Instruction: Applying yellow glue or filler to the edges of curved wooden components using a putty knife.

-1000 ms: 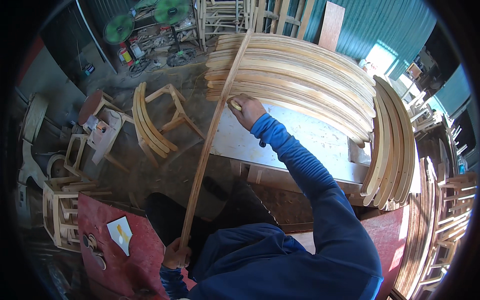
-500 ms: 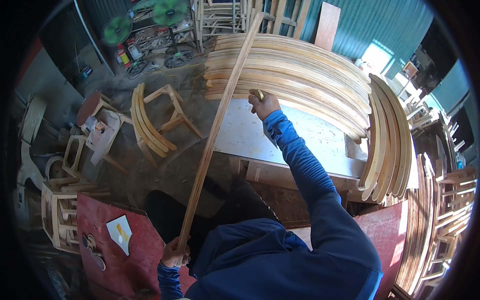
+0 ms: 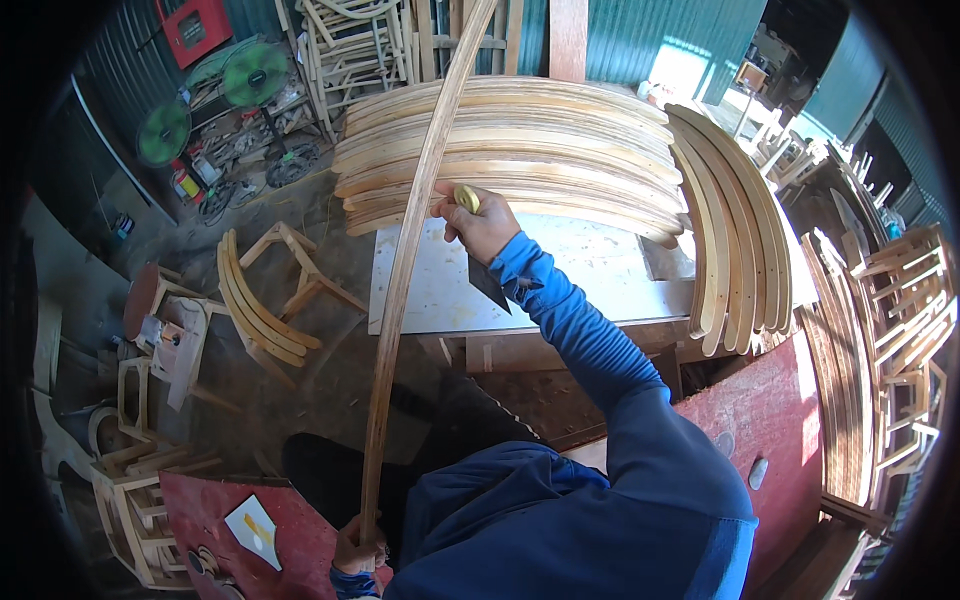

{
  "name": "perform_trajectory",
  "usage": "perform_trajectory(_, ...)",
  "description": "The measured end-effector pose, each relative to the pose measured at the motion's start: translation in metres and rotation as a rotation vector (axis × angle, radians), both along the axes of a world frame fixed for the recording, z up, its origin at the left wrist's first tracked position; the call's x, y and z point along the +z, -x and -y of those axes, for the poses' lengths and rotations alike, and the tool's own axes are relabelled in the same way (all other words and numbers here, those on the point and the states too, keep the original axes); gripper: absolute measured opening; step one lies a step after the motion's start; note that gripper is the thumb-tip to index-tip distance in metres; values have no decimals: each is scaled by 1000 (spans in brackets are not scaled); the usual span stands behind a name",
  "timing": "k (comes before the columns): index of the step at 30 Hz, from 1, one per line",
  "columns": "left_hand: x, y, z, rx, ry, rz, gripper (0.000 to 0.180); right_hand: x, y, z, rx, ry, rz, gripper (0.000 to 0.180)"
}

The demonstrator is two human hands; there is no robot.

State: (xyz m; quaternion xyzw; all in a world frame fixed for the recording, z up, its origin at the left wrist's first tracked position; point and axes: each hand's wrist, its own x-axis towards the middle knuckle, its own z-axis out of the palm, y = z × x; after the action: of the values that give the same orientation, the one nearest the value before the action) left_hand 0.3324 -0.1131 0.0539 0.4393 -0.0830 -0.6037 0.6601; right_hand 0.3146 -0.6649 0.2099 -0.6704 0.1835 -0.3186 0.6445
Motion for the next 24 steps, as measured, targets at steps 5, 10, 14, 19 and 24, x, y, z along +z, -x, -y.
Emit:
perform_trajectory(5,-6,0,-4,81,-85,-80,71,1,5,9,-44,-64,-25,35)
perform_trajectory(10,-3,5,-7,54,-146,-100,71,2,14,11,-25,-116,44,33)
perform_trajectory(14,-20,6,-15,38,-200,41,70,6,17,7,-19,-138,96,32)
perform_trajectory(19,5,5,-9,-50,-181,1,70,4,27,8,-9,-127,133,31)
perform_trajectory(24,-23,7,-24,92,-129,-126,63,-3,25,11,-7,-122,111,30)
